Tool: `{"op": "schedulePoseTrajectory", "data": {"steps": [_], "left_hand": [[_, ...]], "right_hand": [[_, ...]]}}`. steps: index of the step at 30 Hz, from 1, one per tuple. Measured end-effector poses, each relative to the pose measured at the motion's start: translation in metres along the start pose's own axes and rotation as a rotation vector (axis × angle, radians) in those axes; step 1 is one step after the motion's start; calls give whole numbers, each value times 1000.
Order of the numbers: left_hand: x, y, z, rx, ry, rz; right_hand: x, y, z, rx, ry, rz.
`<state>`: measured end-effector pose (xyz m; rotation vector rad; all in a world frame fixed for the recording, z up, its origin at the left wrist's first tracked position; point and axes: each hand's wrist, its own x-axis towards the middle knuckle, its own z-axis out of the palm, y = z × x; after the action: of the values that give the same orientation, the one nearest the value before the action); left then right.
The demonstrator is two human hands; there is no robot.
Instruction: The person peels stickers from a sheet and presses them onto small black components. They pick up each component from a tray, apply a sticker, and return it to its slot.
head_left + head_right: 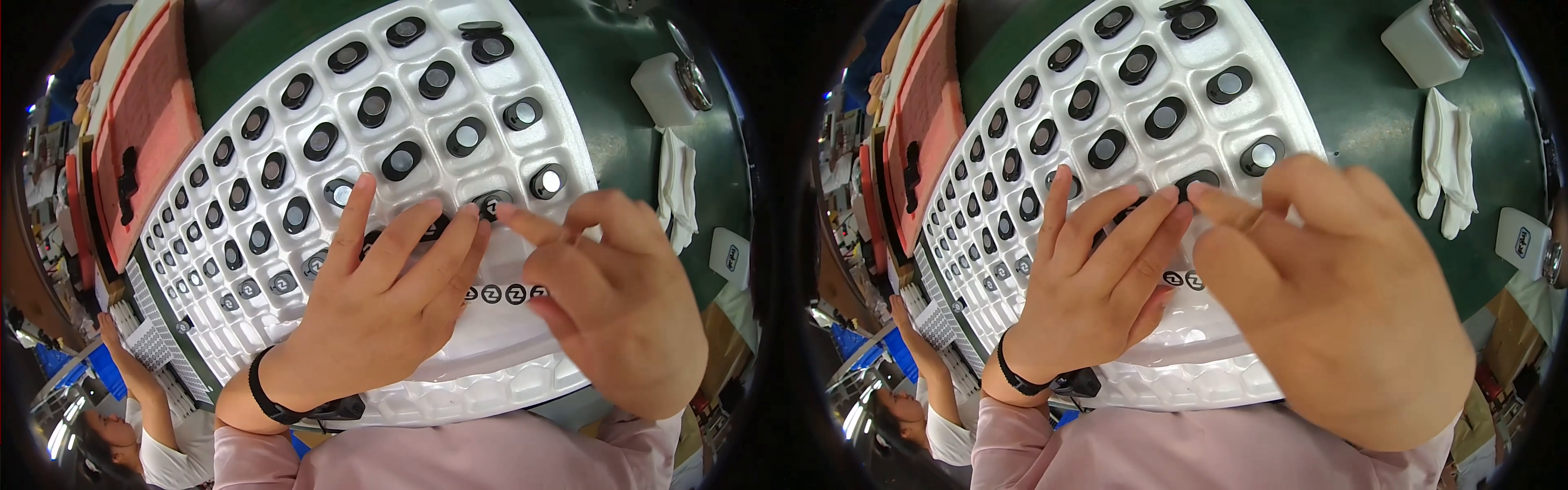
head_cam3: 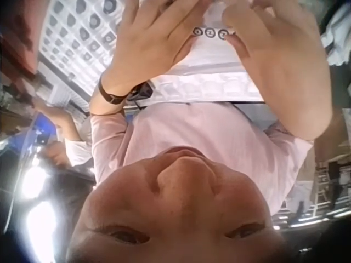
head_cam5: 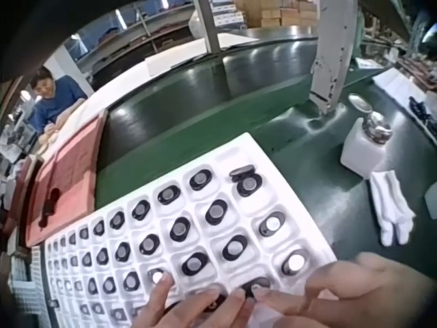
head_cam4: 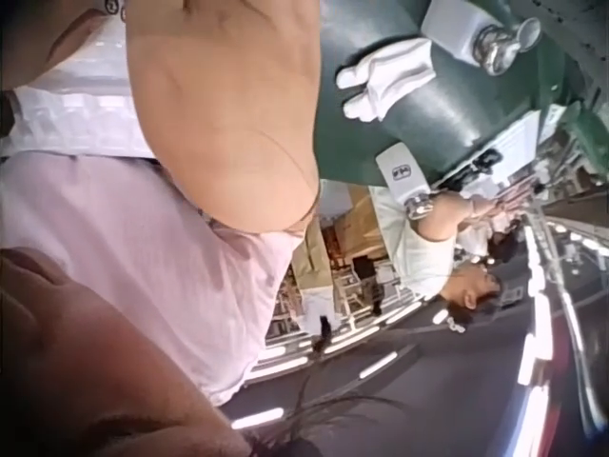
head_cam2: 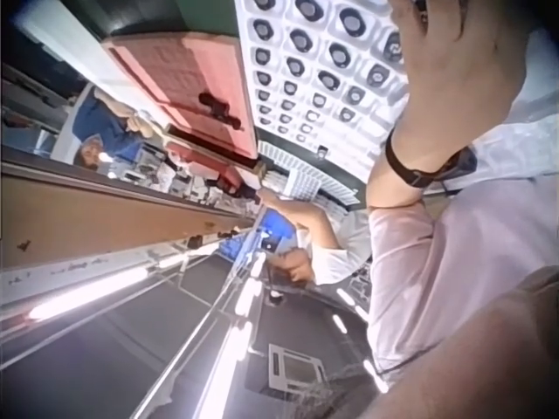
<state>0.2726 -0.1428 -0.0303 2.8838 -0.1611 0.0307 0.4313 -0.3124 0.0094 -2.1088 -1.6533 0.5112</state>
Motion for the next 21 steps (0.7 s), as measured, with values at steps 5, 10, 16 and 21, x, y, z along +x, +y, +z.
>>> {"op": "schedulePoseTrajectory", "data": {"steps": [5, 10, 16, 21], "left_hand": [[-1, 0, 4, -11, 45, 8], [0, -1, 3, -28, 31, 8], [-1, -1, 2, -27, 33, 0], [-1, -1, 2, -29, 23, -6]], "right_hand": [[1, -11, 16, -82, 6, 25], [0, -13, 18, -55, 28, 35], [5, 1, 7, -10, -36, 7], [3, -3, 4, -43, -8, 43]]}}
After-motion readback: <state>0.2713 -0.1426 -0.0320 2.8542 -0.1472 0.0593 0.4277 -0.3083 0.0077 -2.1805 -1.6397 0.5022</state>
